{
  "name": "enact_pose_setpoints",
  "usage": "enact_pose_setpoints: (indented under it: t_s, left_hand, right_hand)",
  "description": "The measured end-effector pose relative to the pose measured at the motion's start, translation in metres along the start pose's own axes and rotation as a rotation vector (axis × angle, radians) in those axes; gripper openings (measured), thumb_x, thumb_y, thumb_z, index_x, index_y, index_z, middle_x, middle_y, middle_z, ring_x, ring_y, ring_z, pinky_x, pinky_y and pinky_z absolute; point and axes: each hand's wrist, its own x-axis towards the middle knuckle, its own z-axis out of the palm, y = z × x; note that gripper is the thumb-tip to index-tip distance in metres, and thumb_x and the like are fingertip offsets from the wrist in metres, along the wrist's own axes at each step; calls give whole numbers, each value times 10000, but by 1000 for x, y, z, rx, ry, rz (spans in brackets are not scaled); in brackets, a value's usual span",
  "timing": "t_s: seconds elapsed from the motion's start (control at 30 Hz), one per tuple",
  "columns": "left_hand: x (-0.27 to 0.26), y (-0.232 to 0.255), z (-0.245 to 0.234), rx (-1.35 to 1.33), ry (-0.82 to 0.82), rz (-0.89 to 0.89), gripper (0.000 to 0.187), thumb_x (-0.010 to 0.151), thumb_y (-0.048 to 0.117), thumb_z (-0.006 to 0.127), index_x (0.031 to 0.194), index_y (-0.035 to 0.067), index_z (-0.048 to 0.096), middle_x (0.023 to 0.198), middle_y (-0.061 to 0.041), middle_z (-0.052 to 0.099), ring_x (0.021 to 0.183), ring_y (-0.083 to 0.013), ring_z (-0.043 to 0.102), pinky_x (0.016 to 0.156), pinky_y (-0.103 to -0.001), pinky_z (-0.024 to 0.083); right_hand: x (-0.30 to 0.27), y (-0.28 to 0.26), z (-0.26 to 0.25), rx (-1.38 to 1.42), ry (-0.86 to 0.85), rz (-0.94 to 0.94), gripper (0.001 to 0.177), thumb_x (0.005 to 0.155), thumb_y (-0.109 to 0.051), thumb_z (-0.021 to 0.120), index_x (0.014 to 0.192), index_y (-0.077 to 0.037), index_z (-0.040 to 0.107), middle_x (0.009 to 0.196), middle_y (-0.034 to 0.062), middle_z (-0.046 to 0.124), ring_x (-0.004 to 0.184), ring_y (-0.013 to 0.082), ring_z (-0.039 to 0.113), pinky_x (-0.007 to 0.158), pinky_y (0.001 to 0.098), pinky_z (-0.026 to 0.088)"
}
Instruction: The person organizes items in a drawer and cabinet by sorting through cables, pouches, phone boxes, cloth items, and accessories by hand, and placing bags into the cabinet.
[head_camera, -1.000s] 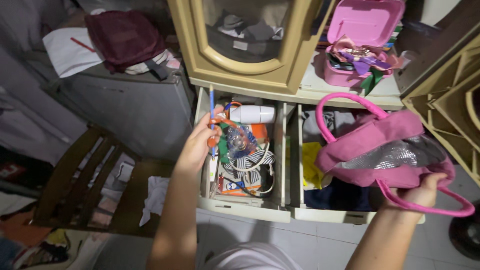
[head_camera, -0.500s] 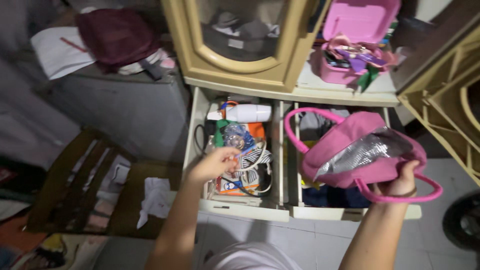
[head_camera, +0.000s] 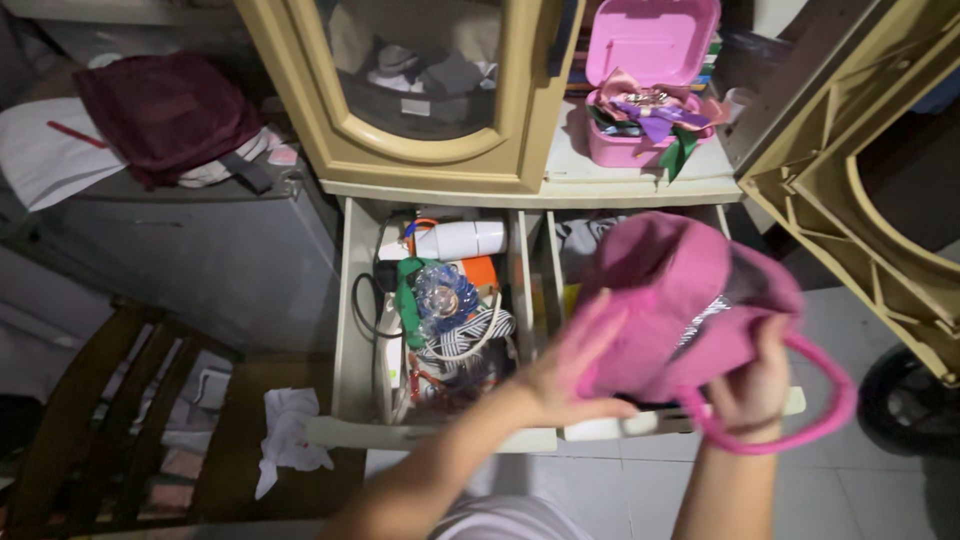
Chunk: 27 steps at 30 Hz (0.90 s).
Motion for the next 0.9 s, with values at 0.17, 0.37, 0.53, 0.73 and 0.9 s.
enact_pose_setpoints:
  t_s: [0.17, 0.37, 0.53, 0.73, 0.9]
  left_hand:
    - [34, 4, 43, -32, 176, 55, 937, 935, 46, 561, 1758, 209, 142, 1826, -288, 39, 1594, -510, 270, 1269, -524, 362]
    - [58, 23, 70, 161, 39, 146, 1195, 627, 42, 758, 1583, 63, 41, 1663, -278, 30, 1555, -521, 76, 1262, -586, 163]
    - [58, -3, 34, -182, -321, 406, 1004, 769, 158, 821, 1594, 131, 249, 1723, -229, 109, 1584, -433, 139, 1267, -538, 178]
    - [95, -49, -47, -191, 519, 148, 471, 844, 11, 663, 1311, 29, 610, 1360, -160, 628, 1312, -321, 589, 1144, -415, 431]
    - [163, -41, -139, 235, 962, 266, 587, 917, 27, 640, 1471, 28, 445, 1343, -229, 569, 1245, -347, 599, 1084, -429, 475]
  right_hand:
    - [-9, 24, -11, -134, -174, 51, 566, 1047, -374, 601, 1462, 3, 517, 1400, 161, 609, 1253, 322, 611, 1091, 476, 472]
    - [-20, 14, 19, -944, -295, -244, 666, 844, -219, 717, 1401, 73, 497, 1351, 213, 588, 1264, 302, 565, 1061, 439, 427]
    - [-23, -12, 18, -898, 46, -284, 301, 1056, -127, 549, 1251, 91, 620, 1156, 280, 615, 991, 352, 594, 885, 447, 463]
    - [-16, -78, 74, -314, 6, -193, 472, 971, -42, 532, 1439, 17, 525, 1375, 169, 605, 1224, 271, 626, 1117, 372, 498]
    - [10, -82, 90, -1006, -112, -712, 289, 1094, -70, 540, 1351, 59, 568, 1373, 194, 593, 1276, 300, 602, 1142, 368, 469]
